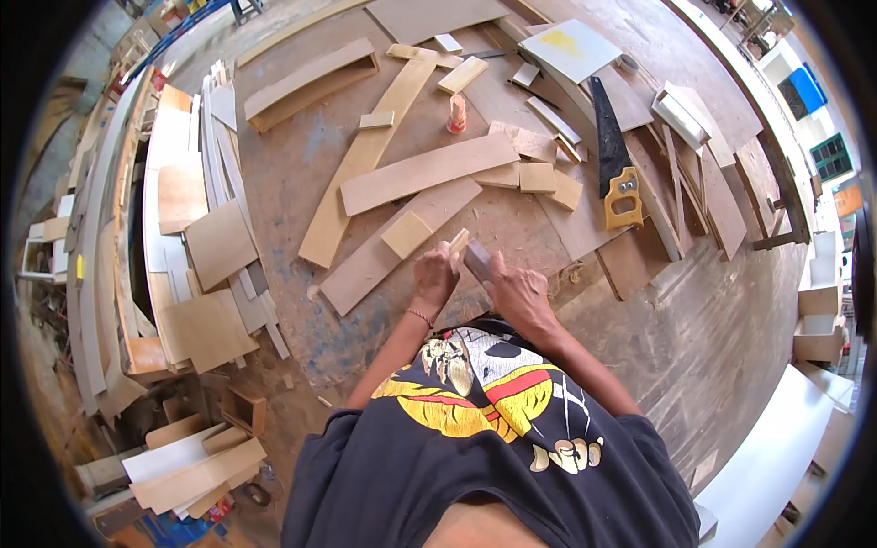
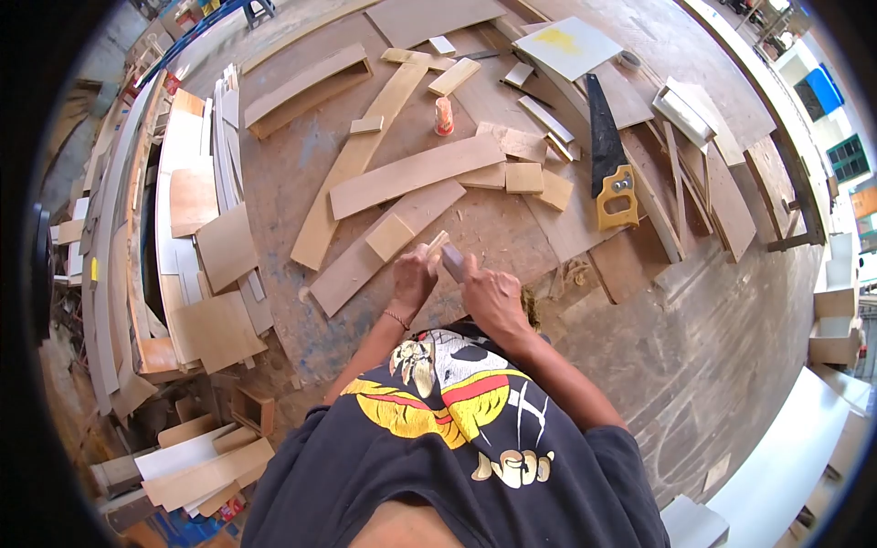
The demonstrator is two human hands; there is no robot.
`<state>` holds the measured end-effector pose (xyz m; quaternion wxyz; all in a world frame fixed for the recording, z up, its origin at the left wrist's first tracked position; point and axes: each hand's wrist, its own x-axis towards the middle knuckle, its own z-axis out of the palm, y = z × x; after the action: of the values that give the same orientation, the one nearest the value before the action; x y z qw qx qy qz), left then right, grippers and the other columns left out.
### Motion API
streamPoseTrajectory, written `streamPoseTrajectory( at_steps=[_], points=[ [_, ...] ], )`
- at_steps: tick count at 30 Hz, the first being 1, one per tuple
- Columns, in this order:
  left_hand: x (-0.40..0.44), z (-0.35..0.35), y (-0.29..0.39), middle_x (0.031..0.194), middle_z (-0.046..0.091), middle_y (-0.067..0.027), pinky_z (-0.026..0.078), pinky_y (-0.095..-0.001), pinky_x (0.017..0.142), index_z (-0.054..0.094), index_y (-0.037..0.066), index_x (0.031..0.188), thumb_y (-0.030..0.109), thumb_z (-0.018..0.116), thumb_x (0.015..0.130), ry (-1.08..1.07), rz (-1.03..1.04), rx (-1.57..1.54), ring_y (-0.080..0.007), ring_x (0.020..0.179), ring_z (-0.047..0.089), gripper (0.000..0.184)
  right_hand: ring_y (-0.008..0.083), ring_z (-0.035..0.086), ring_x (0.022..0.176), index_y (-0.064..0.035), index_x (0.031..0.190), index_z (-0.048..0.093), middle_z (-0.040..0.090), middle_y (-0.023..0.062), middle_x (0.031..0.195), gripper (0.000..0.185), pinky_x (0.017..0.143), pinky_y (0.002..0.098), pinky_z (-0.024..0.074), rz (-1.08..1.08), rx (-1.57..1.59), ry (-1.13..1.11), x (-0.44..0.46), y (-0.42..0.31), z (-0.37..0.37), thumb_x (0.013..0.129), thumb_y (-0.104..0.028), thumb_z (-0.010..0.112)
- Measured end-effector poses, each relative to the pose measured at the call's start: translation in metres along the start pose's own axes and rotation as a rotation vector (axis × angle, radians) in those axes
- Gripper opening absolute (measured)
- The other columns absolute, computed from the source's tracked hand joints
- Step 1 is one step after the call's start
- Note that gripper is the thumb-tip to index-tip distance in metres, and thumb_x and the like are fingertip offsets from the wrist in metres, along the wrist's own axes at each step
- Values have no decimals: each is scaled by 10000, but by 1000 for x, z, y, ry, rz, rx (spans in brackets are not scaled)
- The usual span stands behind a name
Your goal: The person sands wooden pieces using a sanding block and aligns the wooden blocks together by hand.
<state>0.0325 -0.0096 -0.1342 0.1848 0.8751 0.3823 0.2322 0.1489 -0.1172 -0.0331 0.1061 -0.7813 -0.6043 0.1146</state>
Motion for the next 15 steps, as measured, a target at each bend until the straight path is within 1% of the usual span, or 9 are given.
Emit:
streamPoseTrajectory(
  at_steps=[1, 3, 4, 6, 7, 10, 11, 14, 15],
  points=[
    [3, -3, 0, 632, 597, -192, 483, -414, 536, 524, 30, 763, 147, 586, 785, 22, 20, 7, -339, 613, 617, 134, 343, 621, 590, -27, 1049, 418, 614, 176, 640, 351, 544, 444, 469, -1, -1, 7, 2, -2, -8, 813, -229, 582],
    [9, -5, 4, 635, 599, -191, 483, -417, 541, 532, 30, 755, 148, 587, 786, -3, -22, 24, -338, 613, 616, 133, 332, 628, 619, -16, 1037, 435, 624, 178, 674, 347, 567, 440, 471, 226, 5, -64, 7, -4, -30, 821, -246, 580],
    [3, -5, 6, 639, 601, -189, 483, -420, 546, 540, 30, 748, 149, 588, 787, -49, -63, 43, -337, 613, 616, 133, 332, 628, 619, -16, 1037, 435, 624, 178, 674, 347, 567, 440, 471, 232, 11, -72, 12, -5, -29, 821, -246, 580],
    [-1, -8, 8, 645, 596, -196, 480, -425, 560, 542, 27, 745, 131, 591, 773, -42, -42, 17, -347, 628, 609, 118, 331, 630, 622, 0, 1014, 450, 627, 176, 688, 321, 564, 430, 472, 160, 40, 75, 31, -7, -30, 844, -253, 551],
    [3, -9, 8, 651, 590, -204, 476, -430, 574, 545, 23, 743, 113, 594, 760, -13, -28, -11, -358, 643, 603, 104, 332, 630, 600, 0, 1011, 460, 628, 173, 684, 276, 545, 429, 479, 92, 56, 138, 40, -4, -16, 850, -214, 526],
    [3, -11, 9, 654, 607, -190, 482, -424, 551, 562, 33, 704, 109, 561, 778, -46, -34, 11, -336, 610, 612, 106, 323, 633, 592, -15, 1003, 451, 627, 176, 682, 231, 530, 427, 488, 106, -44, 121, 44, -14, 7, 837, -160, 519],
    [1, -10, 9, 654, 607, -190, 482, -424, 551, 562, 33, 704, 109, 561, 778, -49, -40, 10, -336, 610, 612, 106, 329, 634, 599, -24, 1002, 438, 625, 183, 683, 243, 523, 429, 494, 80, -11, 156, 37, -17, 11, 815, -144, 535],
    [3, -8, 9, 643, 604, -190, 484, -420, 550, 574, 27, 720, 70, 541, 749, -46, -66, 12, -335, 619, 616, 61, 343, 626, 585, -25, 992, 426, 620, 180, 663, 264, 512, 433, 485, 62, 12, 70, 11, -25, 5, 810, -172, 550],
    [4, -8, 8, 634, 601, -191, 485, -416, 548, 586, 23, 730, 60, 538, 736, -19, -53, 5, -331, 622, 618, 61, 353, 615, 566, -28, 993, 427, 616, 172, 644, 291, 503, 439, 473, 61, 45, 46, 13, -20, 1, 813, -210, 566]
  ],
)
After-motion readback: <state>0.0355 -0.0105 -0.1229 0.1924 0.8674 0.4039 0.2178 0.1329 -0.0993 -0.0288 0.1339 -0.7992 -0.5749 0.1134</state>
